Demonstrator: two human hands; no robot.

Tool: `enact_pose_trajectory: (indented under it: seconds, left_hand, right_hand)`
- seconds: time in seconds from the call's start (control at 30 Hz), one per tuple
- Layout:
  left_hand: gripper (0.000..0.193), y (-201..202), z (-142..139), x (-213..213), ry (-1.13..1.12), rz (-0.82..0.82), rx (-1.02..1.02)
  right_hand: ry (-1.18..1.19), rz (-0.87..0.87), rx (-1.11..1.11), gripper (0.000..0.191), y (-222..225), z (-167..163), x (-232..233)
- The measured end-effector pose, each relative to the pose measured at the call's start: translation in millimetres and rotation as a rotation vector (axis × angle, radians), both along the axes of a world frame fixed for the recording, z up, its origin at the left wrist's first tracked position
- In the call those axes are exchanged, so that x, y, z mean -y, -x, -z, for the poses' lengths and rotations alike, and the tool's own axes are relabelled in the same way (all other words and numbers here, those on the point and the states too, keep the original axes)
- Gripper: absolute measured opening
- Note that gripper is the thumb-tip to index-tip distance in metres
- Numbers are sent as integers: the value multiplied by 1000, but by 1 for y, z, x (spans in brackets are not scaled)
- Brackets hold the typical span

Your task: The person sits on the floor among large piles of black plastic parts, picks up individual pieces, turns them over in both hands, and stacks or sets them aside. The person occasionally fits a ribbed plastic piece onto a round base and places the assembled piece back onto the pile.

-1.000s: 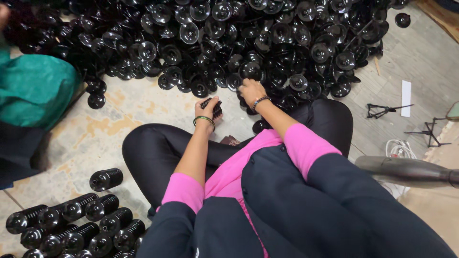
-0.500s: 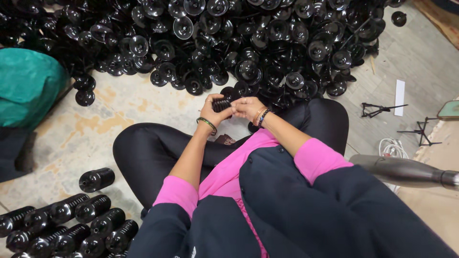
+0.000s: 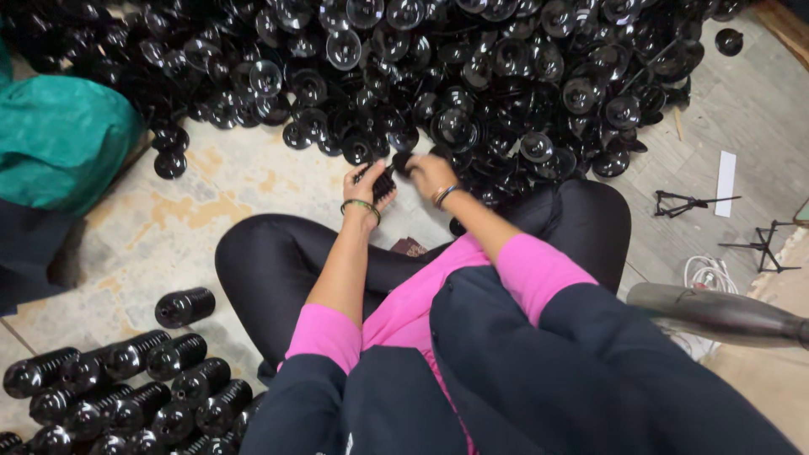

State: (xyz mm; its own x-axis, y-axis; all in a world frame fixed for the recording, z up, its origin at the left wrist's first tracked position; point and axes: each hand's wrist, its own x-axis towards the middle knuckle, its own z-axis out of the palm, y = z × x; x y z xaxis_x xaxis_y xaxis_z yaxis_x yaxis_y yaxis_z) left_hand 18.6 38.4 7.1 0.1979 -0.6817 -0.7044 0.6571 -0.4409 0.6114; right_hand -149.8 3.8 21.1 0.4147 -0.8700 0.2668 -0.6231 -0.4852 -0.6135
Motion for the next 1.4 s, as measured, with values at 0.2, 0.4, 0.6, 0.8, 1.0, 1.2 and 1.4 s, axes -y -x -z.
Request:
enact_pose_trajectory:
  seconds: [0.2,0.4,0.6,0.8,1.0,1.2,1.4]
  left_hand:
    - [35,11,4,0,151,243,-181]
    - [39,7,0,-5,171,327,-147]
    - [44,11,-2,-9,228,412,-131]
    - [51,14,3,-12,261,471,34]
    - [55,26,9,-21,775,505,545]
    - [56,23,6,-17,374,448,74]
    - [57,29,13,-17,736,440,418]
  right_hand:
    - [-50,49,-188,64,31,-18,-17]
    - [-439,-88,210,57,46,-12,-33]
    - [-756,-111,548,37,71,-4,-16]
    - [-728,-118,564,30,70,-7,-16]
    - [-1119,97,903,25,66,1,-17]
    - [-747,12,569,21,62,-5,-18]
    - [-967,121,708,26,49,-25,-20]
